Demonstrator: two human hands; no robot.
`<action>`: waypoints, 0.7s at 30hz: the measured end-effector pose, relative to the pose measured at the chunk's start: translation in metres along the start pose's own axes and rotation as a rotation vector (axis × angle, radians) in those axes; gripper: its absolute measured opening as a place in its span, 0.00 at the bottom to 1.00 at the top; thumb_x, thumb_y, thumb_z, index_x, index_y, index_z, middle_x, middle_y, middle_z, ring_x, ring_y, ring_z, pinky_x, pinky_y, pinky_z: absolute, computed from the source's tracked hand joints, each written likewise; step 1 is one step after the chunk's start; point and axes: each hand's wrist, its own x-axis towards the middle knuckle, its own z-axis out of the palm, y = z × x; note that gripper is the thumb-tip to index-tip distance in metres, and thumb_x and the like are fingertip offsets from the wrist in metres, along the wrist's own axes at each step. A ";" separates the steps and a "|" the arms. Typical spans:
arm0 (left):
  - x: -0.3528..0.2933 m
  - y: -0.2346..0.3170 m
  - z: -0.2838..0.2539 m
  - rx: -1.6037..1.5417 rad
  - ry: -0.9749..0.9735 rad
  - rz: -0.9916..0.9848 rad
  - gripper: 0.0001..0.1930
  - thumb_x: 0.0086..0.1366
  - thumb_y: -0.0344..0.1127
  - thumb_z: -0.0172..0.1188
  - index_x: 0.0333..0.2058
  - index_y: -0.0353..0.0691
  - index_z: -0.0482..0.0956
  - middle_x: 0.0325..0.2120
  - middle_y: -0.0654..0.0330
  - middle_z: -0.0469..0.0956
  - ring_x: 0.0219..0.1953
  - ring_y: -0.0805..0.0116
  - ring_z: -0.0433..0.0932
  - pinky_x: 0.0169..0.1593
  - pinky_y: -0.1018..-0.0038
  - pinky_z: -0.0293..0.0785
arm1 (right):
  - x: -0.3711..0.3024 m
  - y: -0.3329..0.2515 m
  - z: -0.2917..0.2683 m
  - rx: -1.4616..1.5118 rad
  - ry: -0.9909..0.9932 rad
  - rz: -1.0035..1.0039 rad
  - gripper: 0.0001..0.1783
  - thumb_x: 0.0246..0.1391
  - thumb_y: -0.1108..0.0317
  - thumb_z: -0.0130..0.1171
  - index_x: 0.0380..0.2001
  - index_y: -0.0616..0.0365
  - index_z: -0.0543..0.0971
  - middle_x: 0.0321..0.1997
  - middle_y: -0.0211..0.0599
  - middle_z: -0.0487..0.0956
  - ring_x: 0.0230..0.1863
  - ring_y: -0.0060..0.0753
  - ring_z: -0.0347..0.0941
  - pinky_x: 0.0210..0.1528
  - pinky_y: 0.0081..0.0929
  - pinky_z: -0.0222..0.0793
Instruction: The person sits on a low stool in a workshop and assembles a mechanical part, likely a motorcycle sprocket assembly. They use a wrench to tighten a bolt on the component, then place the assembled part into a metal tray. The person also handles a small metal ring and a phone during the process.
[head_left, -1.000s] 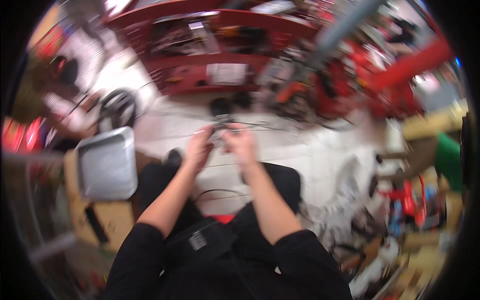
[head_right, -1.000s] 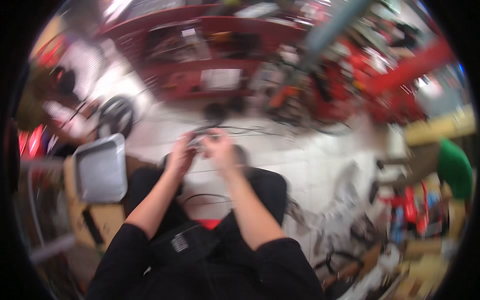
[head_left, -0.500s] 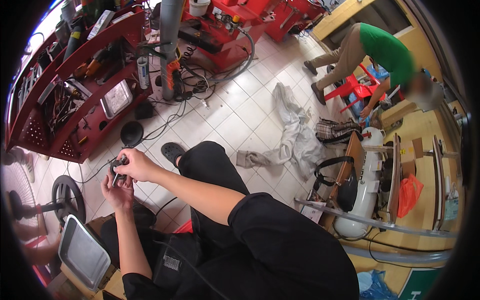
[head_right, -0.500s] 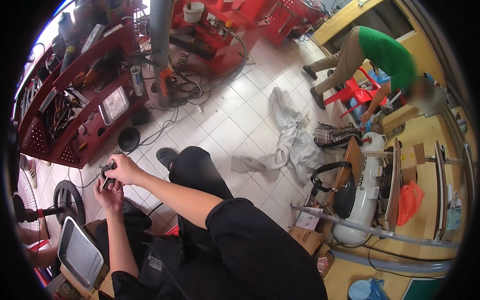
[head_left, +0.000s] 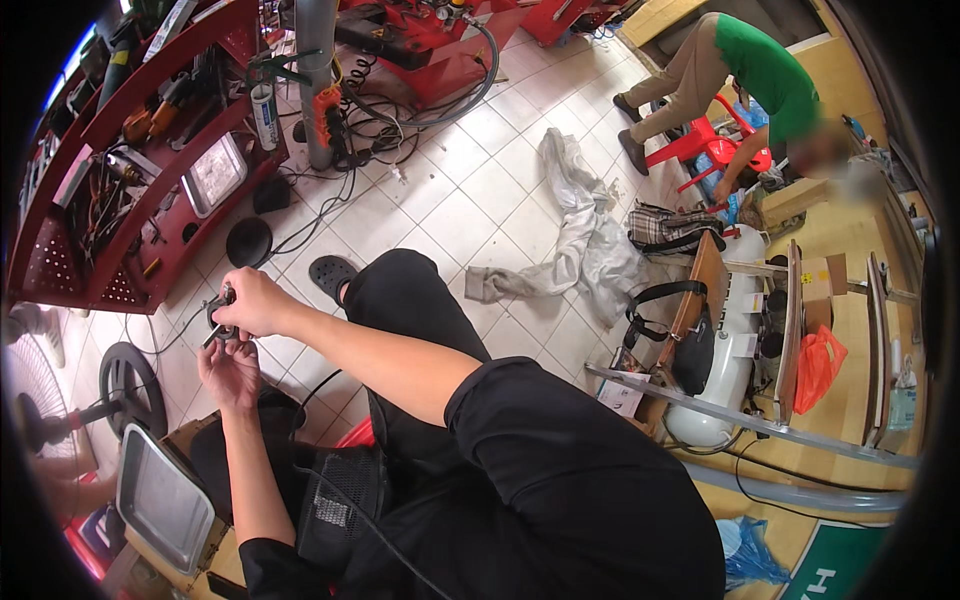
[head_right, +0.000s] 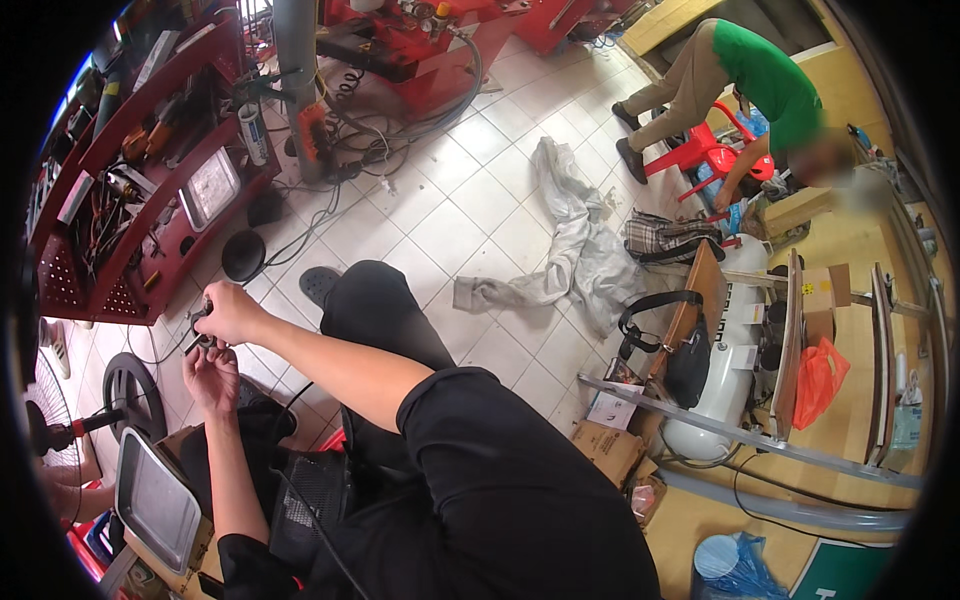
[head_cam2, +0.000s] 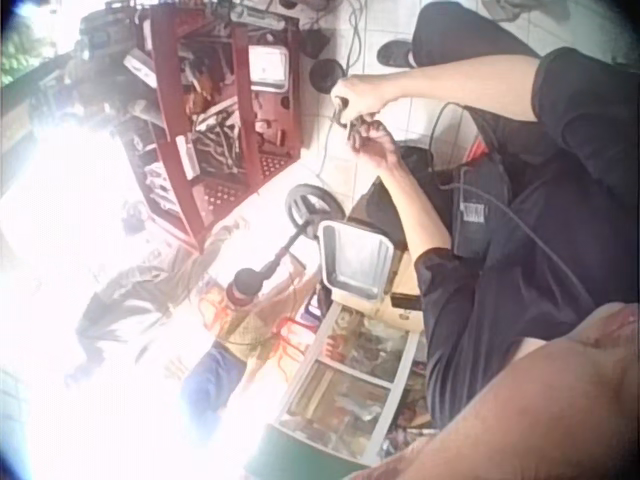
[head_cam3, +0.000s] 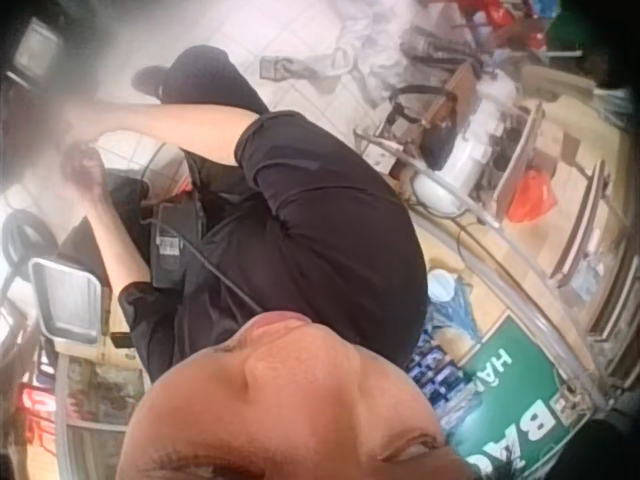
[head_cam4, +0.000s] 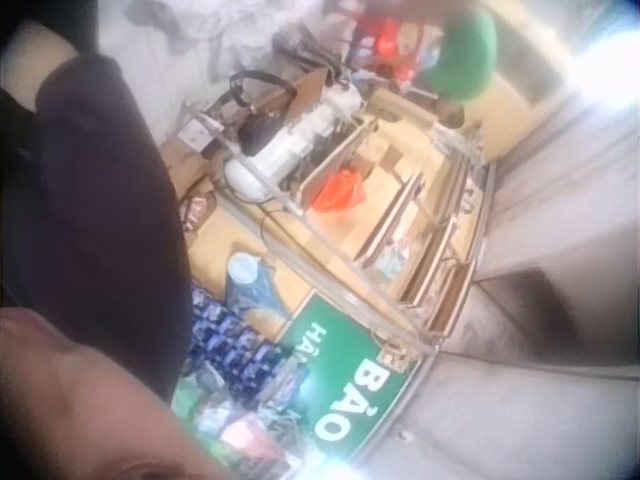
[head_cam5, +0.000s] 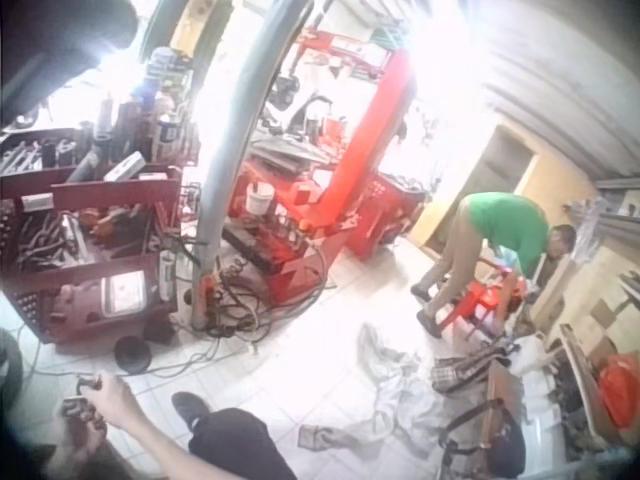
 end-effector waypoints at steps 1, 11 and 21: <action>0.001 0.000 -0.005 -0.006 0.000 0.024 0.13 0.63 0.39 0.47 0.36 0.33 0.68 0.25 0.60 0.70 0.33 0.70 0.70 0.34 0.76 0.66 | 0.001 0.000 0.002 -0.031 0.033 -0.051 0.12 0.40 0.71 0.59 0.24 0.70 0.70 0.16 0.41 0.74 0.11 0.26 0.71 0.11 0.22 0.64; 0.007 -0.007 0.016 0.324 0.062 0.207 0.11 0.66 0.40 0.47 0.40 0.38 0.69 0.27 0.64 0.73 0.32 0.77 0.71 0.37 0.81 0.67 | 0.004 0.008 0.009 0.281 0.159 0.045 0.16 0.45 0.70 0.58 0.32 0.69 0.65 0.16 0.39 0.73 0.11 0.24 0.69 0.09 0.21 0.63; 0.016 -0.007 -0.006 0.244 0.057 0.165 0.15 0.67 0.48 0.43 0.36 0.43 0.70 0.18 0.71 0.68 0.20 0.83 0.64 0.26 0.84 0.61 | 0.000 0.016 0.030 0.274 0.143 0.016 0.16 0.48 0.71 0.57 0.32 0.69 0.63 0.15 0.39 0.72 0.11 0.24 0.69 0.10 0.22 0.64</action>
